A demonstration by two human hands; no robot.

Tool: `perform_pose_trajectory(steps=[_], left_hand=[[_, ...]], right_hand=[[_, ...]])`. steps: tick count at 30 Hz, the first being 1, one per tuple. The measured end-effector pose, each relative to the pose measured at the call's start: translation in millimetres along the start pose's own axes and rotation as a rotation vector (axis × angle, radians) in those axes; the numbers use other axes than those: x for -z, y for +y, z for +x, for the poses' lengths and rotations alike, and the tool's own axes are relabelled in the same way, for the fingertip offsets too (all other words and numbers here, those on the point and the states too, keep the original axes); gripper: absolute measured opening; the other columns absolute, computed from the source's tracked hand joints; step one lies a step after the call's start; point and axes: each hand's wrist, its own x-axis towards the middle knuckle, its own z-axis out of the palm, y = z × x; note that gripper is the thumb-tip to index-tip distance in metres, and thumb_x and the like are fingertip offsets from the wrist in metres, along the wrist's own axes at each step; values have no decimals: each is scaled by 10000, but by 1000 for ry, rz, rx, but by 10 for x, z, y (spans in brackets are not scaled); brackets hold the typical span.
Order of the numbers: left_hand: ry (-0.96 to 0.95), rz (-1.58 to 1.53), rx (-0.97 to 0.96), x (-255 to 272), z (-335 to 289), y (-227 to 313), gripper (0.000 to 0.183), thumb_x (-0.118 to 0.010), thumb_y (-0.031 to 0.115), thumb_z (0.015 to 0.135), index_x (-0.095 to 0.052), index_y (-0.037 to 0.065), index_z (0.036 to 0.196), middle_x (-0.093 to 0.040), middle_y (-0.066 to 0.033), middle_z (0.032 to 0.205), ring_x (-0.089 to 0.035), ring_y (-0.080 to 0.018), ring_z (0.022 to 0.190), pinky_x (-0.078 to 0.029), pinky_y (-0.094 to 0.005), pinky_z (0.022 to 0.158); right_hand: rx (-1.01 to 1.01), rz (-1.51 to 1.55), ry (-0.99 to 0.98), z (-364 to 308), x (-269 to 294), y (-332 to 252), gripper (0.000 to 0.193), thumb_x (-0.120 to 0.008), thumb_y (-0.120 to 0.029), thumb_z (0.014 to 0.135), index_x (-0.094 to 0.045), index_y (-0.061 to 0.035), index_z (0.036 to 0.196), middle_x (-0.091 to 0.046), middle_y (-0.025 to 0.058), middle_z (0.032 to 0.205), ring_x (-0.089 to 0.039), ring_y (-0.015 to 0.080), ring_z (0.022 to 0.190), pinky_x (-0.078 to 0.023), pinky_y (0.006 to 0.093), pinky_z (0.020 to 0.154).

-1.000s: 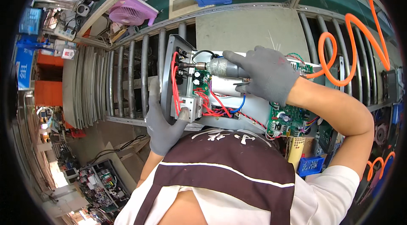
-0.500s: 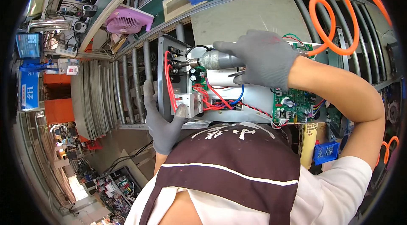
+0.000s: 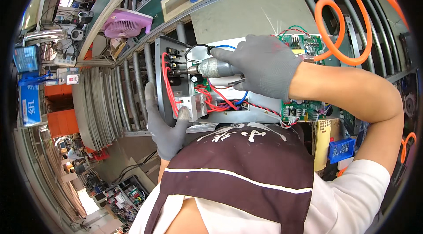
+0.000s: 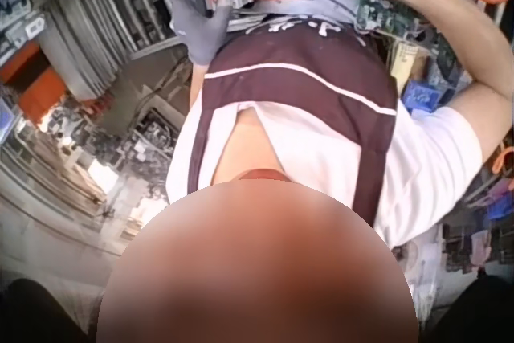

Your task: The person assembles an electronic device by connecting wires to a circuit board and securing components inside a metal chassis. They use a screwdriver, a red glue bottle, and a red handheld tool to manipulate and secure parts, then place the assembled unit onto a rack.

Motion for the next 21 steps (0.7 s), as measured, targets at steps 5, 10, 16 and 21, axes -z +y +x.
perform_pose_trajectory(steps=[5, 10, 16, 21], left_hand=[[-16, 3, 42, -9, -2, -6, 810, -681, 109, 708, -248, -89, 1364, -362, -248, 1383, -435, -294, 1234, -347, -337, 1003], [-18, 62, 35, 13, -4, -8, 795, -685, 118, 715, -266, -51, 1369, -389, -226, 1334, -440, -279, 1193, -353, -347, 991], [-109, 350, 16, 224, 108, 103, 582, -715, 217, 720, -484, 32, 1221, -492, -131, 1023, -516, -201, 957, -417, -348, 861], [-199, 622, -322, 203, 467, 240, 325, -690, 314, 751, -559, 41, 870, -465, -104, 763, -483, -275, 675, -377, -398, 576]], right_hand=[[15, -27, 57, -7, -76, 11, 539, -697, -258, 737, -509, -125, 1224, -633, 127, 829, -615, 310, 811, -500, 424, 696], [-81, 35, -55, 50, -33, -14, 584, -695, -207, 706, -502, -142, 1253, -638, 141, 864, -617, 324, 834, -496, 419, 725], [-168, 384, -13, 133, 235, 262, 670, -716, -231, 697, -471, -89, 1304, -648, 126, 997, -613, 269, 925, -483, 403, 773], [-319, 448, 259, 583, 841, 715, 633, -684, -233, 745, -448, -29, 1295, -610, 86, 1011, -570, 152, 841, -478, 312, 701]])
